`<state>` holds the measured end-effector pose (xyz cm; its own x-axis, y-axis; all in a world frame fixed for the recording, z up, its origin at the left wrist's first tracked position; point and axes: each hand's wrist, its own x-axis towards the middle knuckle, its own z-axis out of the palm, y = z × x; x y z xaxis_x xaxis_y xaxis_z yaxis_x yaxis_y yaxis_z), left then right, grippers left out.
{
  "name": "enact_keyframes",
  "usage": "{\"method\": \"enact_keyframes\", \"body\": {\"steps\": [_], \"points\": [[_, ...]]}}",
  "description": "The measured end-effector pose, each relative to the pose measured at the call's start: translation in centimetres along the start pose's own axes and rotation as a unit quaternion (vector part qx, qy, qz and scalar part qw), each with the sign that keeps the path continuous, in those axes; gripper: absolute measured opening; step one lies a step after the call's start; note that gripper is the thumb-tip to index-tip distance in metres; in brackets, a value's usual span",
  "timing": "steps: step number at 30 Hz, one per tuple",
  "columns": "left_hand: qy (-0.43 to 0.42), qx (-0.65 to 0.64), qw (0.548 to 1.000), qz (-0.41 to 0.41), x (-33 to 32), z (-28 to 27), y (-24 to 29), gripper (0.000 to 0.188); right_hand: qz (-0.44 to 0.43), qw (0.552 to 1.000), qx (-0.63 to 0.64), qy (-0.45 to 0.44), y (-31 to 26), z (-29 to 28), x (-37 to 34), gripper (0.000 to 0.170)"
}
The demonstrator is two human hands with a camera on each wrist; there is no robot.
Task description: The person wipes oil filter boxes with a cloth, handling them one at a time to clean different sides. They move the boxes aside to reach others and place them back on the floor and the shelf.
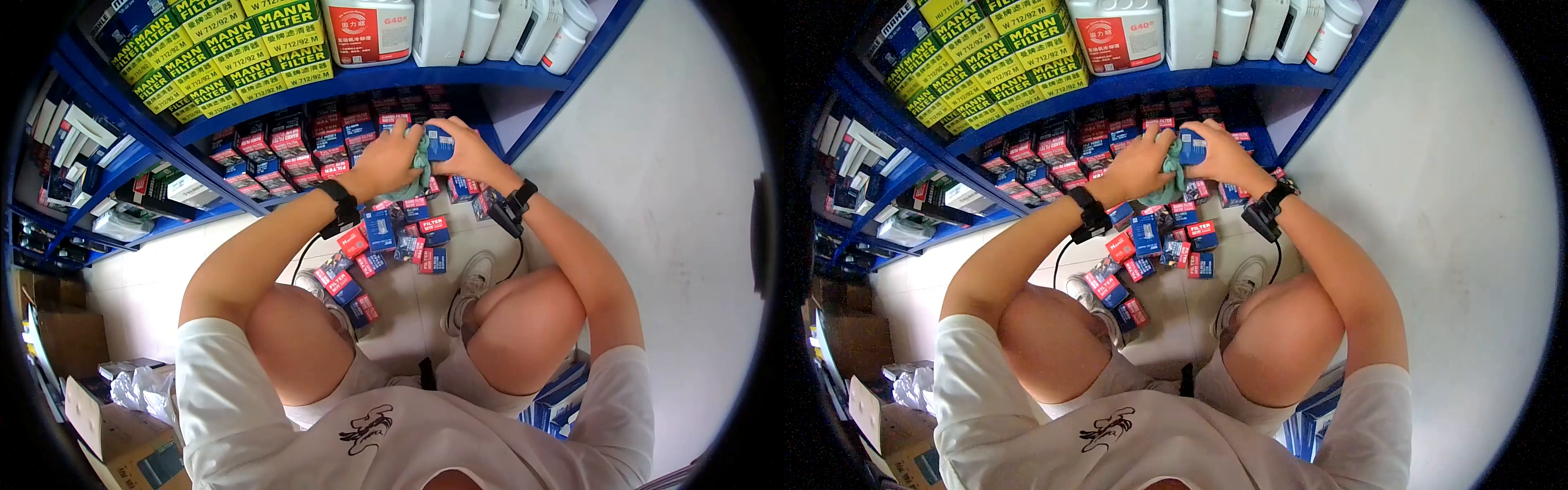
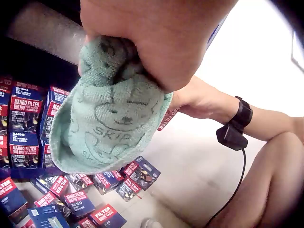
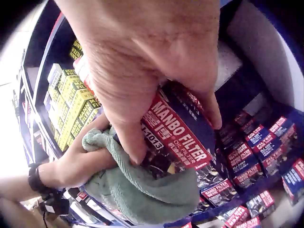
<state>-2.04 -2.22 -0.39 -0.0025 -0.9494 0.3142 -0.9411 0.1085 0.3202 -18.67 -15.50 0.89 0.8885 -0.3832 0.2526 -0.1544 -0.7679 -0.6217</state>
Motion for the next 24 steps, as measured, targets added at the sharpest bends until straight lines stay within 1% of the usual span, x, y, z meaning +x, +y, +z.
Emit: {"method": "enact_keyframes", "body": {"steps": [1,2,4,6,7,9,12,14,15,16,18,19,22,24], "points": [[0.0,0.0,1.0,0.0,0.0,-0.1,0.0,0.062,0.02,1.0,-0.011,-0.017,0.2,0.1,0.0,0.076],[-0.008,0.006,1.0,-0.006,-0.1,-0.1,0.0,0.062,0.02,1.0,-0.011,-0.018,0.3,0.3,-0.1,0.076],[-0.017,0.013,1.0,-0.013,-0.2,0.0,-0.4,0.063,-0.013,1.0,0.0,-0.006,0.0,0.6,-0.2,0.078],[-0.016,0.017,0.999,-0.043,0.0,0.0,-1.1,0.063,-0.006,1.0,0.007,-0.019,-0.8,0.6,-0.1,0.079],[-0.015,0.017,0.999,-0.045,0.0,0.2,-1.3,0.063,0.002,0.999,0.013,-0.029,-1.1,0.5,-0.1,0.08],[-0.003,0.013,1.0,-0.027,0.1,0.2,-1.5,0.062,-0.002,1.0,0.008,-0.022,-0.9,0.6,0.0,0.08],[-0.012,-0.014,1.0,-0.008,-0.3,0.3,-0.9,0.061,-0.006,1.0,-0.004,-0.009,-0.1,0.6,-0.1,0.08],[-0.007,-0.01,1.0,0.005,-0.3,0.2,-0.3,0.062,-0.007,1.0,-0.011,-0.004,0.5,0.7,-0.2,0.08],[-0.001,-0.005,1.0,0.016,-0.4,0.3,-0.2,0.062,0.012,1.0,0.018,-0.003,0.6,0.7,-0.3,0.08],[-0.002,-0.005,1.0,0.016,-0.4,0.3,-0.2,0.062,0.03,0.998,0.046,-0.003,0.6,0.8,-0.3,0.079],[0.024,0.003,1.0,0.015,-0.2,0.1,-0.3,0.062,0.021,0.999,0.031,-0.006,0.4,0.6,-0.3,0.079],[0.025,0.003,1.0,0.015,-0.1,0.0,-0.3,0.062,0.013,1.0,0.017,-0.007,0.2,0.5,-0.2,0.08],[0.031,0.006,0.999,0.017,0.1,-0.1,-0.7,0.062,0.019,0.999,0.034,0.011,-0.2,0.7,-0.2,0.08],[0.006,0.024,0.999,-0.039,0.2,0.2,-1.2,0.063,0.001,0.999,0.04,0.0,-0.7,0.9,-0.3,0.08]]}}
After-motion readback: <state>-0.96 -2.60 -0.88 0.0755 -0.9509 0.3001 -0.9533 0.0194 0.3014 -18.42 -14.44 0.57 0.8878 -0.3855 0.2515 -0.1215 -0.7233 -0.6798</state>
